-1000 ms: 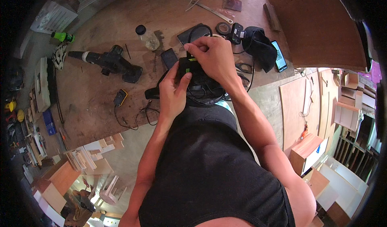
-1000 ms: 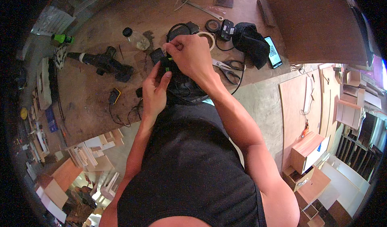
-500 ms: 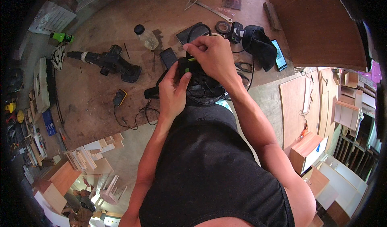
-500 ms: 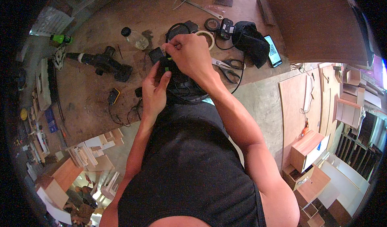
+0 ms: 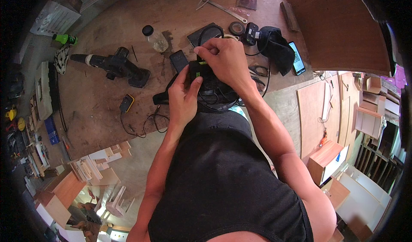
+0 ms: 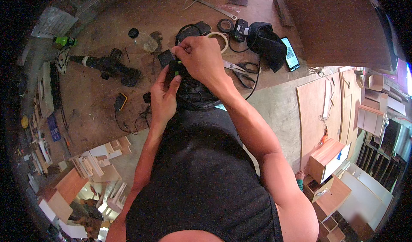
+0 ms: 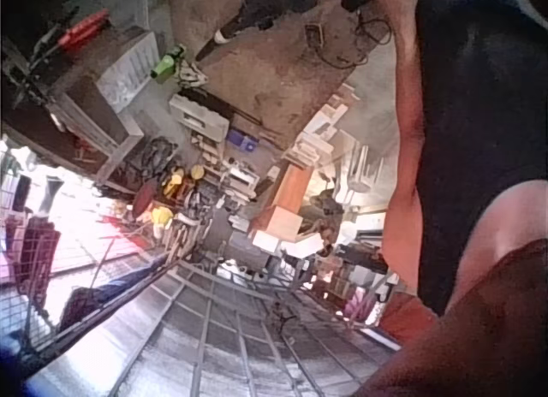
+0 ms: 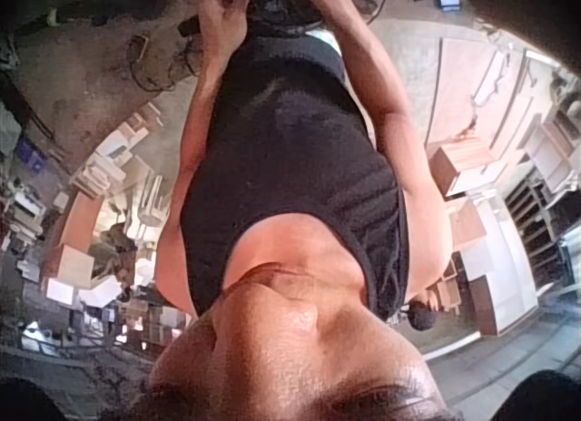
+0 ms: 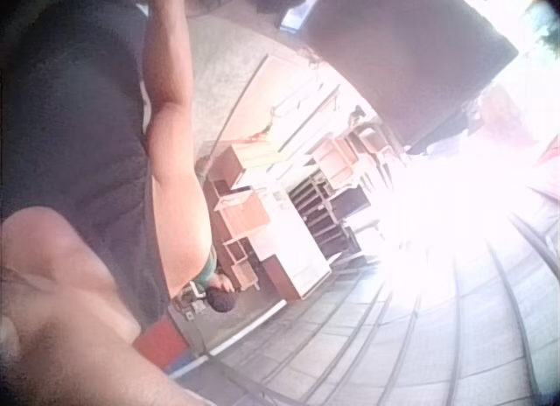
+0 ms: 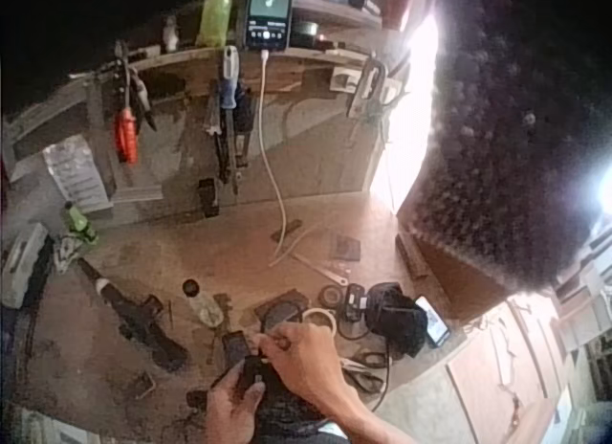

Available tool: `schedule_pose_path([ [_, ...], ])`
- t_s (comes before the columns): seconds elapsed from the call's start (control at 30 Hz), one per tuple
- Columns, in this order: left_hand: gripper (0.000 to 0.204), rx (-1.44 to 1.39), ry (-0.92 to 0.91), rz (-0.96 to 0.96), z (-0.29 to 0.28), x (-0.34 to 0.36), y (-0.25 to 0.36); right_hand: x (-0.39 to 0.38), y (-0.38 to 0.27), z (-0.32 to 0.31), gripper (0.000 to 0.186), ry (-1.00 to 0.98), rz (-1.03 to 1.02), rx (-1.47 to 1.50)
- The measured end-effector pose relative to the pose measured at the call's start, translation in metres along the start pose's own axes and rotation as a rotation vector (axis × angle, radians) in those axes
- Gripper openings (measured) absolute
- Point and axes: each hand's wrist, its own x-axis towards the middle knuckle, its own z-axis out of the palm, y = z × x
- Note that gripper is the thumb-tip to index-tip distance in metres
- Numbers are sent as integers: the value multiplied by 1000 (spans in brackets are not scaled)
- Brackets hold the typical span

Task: The person manipulates a small black electronic device, repeatedly opening and closing its casing, adjusting internal components, and handling a cable. The person also uses scissors to cut a cable segment.

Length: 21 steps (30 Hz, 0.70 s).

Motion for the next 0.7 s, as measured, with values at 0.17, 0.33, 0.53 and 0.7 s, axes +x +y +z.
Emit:
schedule_pose_path([
  [0.17,55,19,17,-3,0,-1,-1,-1,-3,0,29,1,1,-7],
  [0.33,56,-27,12,9,1,-1,0,-2,0,3,27,14,1,4],
  [0.53,56,5,18,-15,1,-1,4,-2,0,5,26,40,-24,-6],
  [0.7,57,-4,12,-12,0,-1,-2,-3,-3,4,25,33,-17,-21],
])
